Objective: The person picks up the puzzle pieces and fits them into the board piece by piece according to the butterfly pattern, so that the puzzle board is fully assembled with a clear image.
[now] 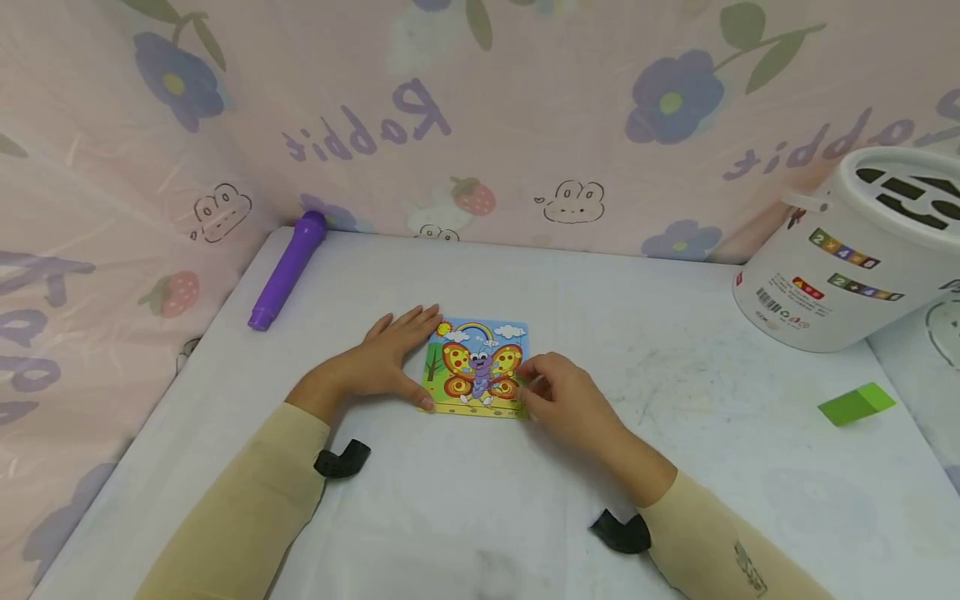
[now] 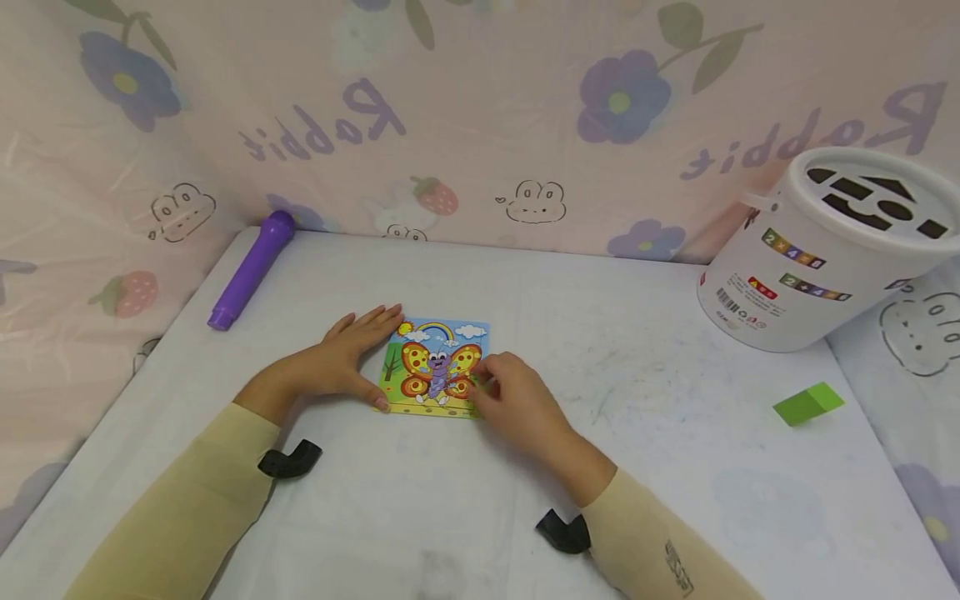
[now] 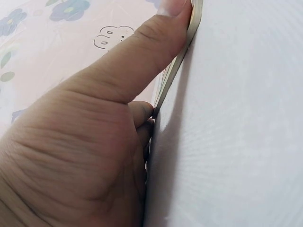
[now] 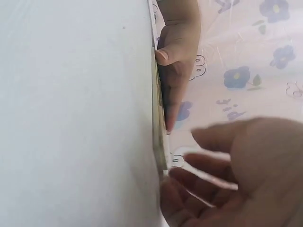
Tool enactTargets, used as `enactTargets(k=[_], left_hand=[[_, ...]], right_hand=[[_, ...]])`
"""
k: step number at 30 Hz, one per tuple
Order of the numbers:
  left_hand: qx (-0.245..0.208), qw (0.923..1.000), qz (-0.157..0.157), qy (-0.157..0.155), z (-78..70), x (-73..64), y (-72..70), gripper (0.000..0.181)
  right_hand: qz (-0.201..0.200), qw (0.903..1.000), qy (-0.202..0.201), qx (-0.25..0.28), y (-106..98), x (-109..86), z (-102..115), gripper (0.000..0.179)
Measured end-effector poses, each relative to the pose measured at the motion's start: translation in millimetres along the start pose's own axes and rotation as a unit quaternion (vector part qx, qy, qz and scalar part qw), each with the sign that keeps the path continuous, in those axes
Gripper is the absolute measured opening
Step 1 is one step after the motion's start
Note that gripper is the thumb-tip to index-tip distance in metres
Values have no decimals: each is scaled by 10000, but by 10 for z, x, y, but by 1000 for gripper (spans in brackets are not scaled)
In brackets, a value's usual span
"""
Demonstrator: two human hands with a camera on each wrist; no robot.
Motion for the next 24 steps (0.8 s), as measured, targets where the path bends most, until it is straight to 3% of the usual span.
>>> enactTargets(k=[2, 5, 8, 10, 17, 24], left_hand=[[13, 10000, 12, 20, -6, 11, 6, 141], [49, 10000, 22, 36, -10, 25, 12, 141], [69, 10000, 28, 39, -12, 39, 16, 140], [92, 9999, 35, 41, -7, 47, 17, 140], [101, 9999, 88, 8, 21, 41, 35, 141], [-100, 9999, 71, -83, 79, -13, 62, 140]], right_hand=[[159, 9939, -627, -899, 35, -59, 80, 34], [605, 9692, -1295, -2008, 131, -173, 155, 53], [1042, 9504, -1354, -2600, 211, -268, 166, 67], [1188, 9448, -1299, -2763, 238, -301, 175, 72], [1394, 9416, -1061, -2875, 290, -329, 193, 81], [1316, 9618, -809, -2259, 131, -255, 161, 77]])
Point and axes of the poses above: each hand's wrist, its own x-axis towards the middle knuckle, its own y-axis out of the palm, z = x × y, the point moved 6 cm from there along x, towards the middle knuckle, and after that the axes turned 7 degrees about y, right-handed, at the moved point
